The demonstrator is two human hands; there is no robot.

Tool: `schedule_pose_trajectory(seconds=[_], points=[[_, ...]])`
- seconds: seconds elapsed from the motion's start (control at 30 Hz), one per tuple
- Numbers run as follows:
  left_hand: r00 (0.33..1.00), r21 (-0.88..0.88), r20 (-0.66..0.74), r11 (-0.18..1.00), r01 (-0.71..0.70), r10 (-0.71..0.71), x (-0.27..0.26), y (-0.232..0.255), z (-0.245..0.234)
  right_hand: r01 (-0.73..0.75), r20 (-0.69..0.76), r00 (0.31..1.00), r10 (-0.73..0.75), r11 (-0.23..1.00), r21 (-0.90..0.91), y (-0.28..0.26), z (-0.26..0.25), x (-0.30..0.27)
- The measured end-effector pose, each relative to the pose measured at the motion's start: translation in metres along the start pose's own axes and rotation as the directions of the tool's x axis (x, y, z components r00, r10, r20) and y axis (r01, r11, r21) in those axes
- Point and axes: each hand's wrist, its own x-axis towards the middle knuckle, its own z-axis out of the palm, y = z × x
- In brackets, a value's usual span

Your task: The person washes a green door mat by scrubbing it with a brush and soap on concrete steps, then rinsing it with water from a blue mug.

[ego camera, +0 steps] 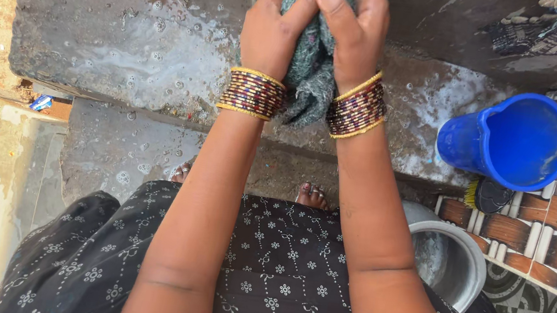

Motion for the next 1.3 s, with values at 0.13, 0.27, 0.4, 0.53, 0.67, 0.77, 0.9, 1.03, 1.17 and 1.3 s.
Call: schedule_pose_trajectory(seconds=[0.13, 0.27, 0.4, 0.53, 0.67, 0.77, 0.9, 1.03, 1.17, 1.3], points=[[0.987, 0.081, -0.108, 0.991, -0.108, 0.117, -0.017, 0.017, 0.013, 0.155, -0.146, 0.972, -0.186, 0.968, -0.198, -0.005, -0.004, -0.016], [0.977, 0.498, -0.169, 0.845, 0.196, -0.127, -0.037, -0.032, 0.003, -0.043, -0.138, 0.989, -0.057, 0.773, -0.632, 0.069, 0.018, -0.054], [0.956, 0.439, -0.183, 0.852, 0.286, -0.227, -0.02, -0.065, 0.003, -0.233, -0.236, 0.948, 0.213, 0.971, -0.058, 0.124, -0.018, -0.046], [0.894, 0.046, -0.131, 0.898, 0.438, -0.429, -0.001, -0.075, -0.007, -0.465, -0.582, 0.809, -0.08, 0.517, -0.719, 0.133, -0.045, -0.039], [0.941, 0.106, 0.046, 0.938, 0.33, -0.336, 0.0, -0.033, 0.012, -0.369, -0.199, 0.891, 0.407, 0.907, 0.203, 0.124, -0.026, -0.032], [0.992, -0.15, 0.115, 0.986, 0.077, -0.06, -0.007, 0.02, 0.013, -0.19, -0.059, 0.973, 0.224, 0.917, 0.35, 0.088, -0.044, -0.01], [0.972, -0.183, -0.085, 0.956, -0.229, 0.217, -0.018, 0.053, 0.014, 0.154, -0.295, 0.955, -0.041, 0.916, 0.371, 0.049, -0.048, 0.0], [0.981, 0.411, -0.085, 0.903, -0.126, 0.176, -0.021, -0.005, 0.019, -0.055, -0.318, 0.941, -0.112, 0.879, -0.473, 0.092, -0.025, -0.031], [0.996, 0.507, -0.083, 0.862, 0.02, 0.026, -0.032, -0.062, 0.019, -0.274, -0.321, 0.944, 0.08, 0.734, -0.622, 0.125, -0.019, -0.054], [0.971, 0.246, -0.238, 0.966, 0.076, -0.016, -0.018, -0.046, 0.019, -0.12, -0.319, 0.947, -0.027, 0.894, -0.432, 0.091, -0.015, -0.03]])
